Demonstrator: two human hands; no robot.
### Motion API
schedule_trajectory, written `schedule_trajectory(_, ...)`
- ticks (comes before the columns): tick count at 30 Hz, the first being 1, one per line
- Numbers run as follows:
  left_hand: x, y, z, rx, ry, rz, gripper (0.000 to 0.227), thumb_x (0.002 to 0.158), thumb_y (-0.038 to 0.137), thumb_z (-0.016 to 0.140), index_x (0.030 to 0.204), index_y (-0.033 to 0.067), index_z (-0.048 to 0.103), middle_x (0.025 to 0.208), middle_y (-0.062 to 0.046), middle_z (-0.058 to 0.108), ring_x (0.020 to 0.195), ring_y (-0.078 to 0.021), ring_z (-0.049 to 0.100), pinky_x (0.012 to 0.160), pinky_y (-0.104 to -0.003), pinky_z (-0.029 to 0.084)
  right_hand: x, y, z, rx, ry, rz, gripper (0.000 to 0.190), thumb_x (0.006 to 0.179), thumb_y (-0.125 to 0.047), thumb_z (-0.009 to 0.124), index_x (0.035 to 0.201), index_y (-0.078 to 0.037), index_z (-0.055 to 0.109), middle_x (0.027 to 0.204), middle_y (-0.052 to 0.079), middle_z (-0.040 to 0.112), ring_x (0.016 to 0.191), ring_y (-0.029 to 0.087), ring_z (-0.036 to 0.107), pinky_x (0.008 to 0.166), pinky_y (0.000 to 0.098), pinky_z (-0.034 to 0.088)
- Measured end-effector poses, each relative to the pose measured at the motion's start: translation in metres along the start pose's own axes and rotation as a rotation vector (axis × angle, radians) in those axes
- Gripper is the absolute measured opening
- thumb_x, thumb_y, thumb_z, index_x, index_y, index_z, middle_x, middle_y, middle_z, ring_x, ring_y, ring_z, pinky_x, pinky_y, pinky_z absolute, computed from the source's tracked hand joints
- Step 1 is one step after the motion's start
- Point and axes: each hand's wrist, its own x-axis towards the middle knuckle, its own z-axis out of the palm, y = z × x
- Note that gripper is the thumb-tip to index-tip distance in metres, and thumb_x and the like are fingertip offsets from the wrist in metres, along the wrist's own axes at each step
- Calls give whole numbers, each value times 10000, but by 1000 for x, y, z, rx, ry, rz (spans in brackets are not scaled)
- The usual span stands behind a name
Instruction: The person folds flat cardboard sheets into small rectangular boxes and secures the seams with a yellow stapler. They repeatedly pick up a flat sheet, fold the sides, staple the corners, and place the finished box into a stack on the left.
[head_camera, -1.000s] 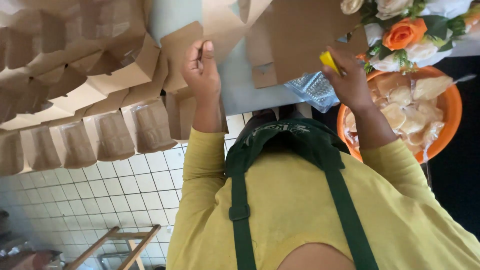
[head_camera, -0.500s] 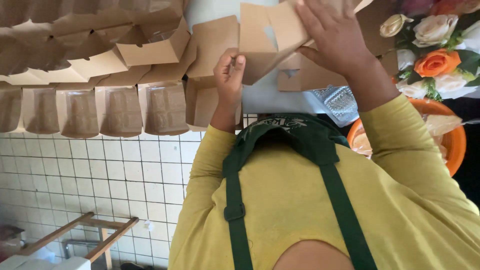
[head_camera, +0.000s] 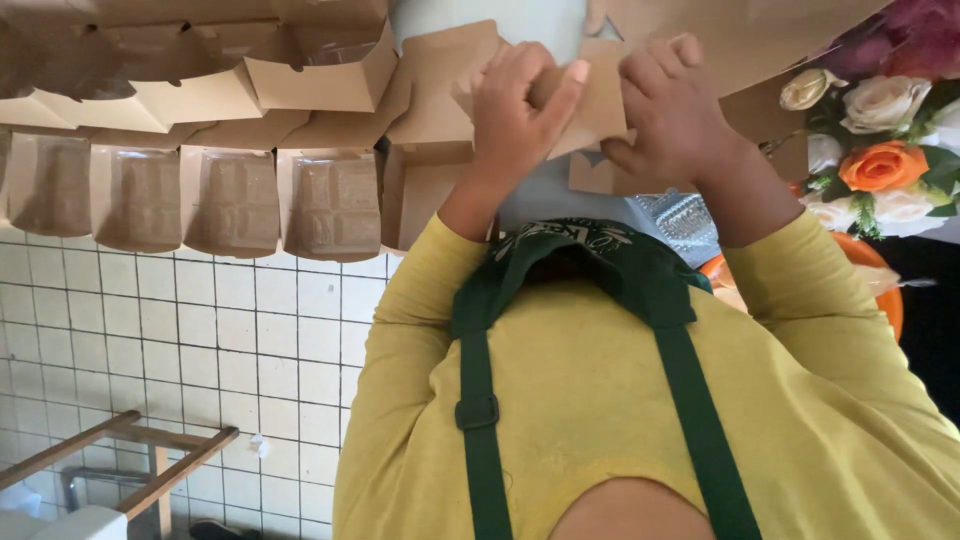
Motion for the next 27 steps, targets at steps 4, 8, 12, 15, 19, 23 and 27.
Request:
schedule_trajectory(4,12,11,5,131,-283,103,286,935,281,759,841,68,593,849,-72,558,834,-286,580,769,-443,414,1,-13,-23,246,95,16,506,837,-308,748,1204,5,595,1074,179,567,1006,375,555,925,491,383)
schedule_trajectory(8,9,-2,12,192,-261,97,173,935,181,683,947,38,587,1042,-107,551,970,-328,570,798,-469,471,-23,-3,16,304,158,155,130,1068,-93,704,1165,-65,622,976,115,604,916,319,589,906,444,384)
schedule_trajectory(12,-4,-10,15,317,-229,51,172,911,148,659,1012,28,588,1113,-102,555,1043,-346,575,850,-495,486,-13,-7,17,269,220,72,165,1014,-11,732,1113,-72,615,986,107,632,924,318,612,899,457,378)
schedule_trajectory(15,-13,-17,14,399,-194,16,182,916,141,638,1065,43,603,1118,-100,562,1042,-339,575,891,-493,500,-15,-6,22,283,202,33,184,1000,-5,756,1066,-69,597,961,96,634,903,317,605,866,438,361)
schedule_trajectory(19,-16,-24,10,446,-235,-12,172,952,166,622,1045,32,568,1119,-141,553,1039,-366,581,860,-504,482,-9,-11,14,279,194,-18,215,931,14,757,1032,-74,589,961,86,643,910,307,622,872,431,376)
schedule_trajectory(23,-18,-31,2,270,-427,7,138,1074,167,569,1102,35,541,1110,-151,553,1030,-385,576,877,-500,480,-11,2,23,349,125,-120,240,893,53,747,1016,-77,587,941,80,633,921,303,613,831,401,388)
schedule_trajectory(27,-17,-23,-9,81,-505,57,125,1087,162,539,1117,41,521,1108,-164,562,1060,-404,572,876,-490,478,-3,-2,21,310,90,-121,251,812,35,733,984,-91,602,936,82,632,927,299,606,872,428,404)
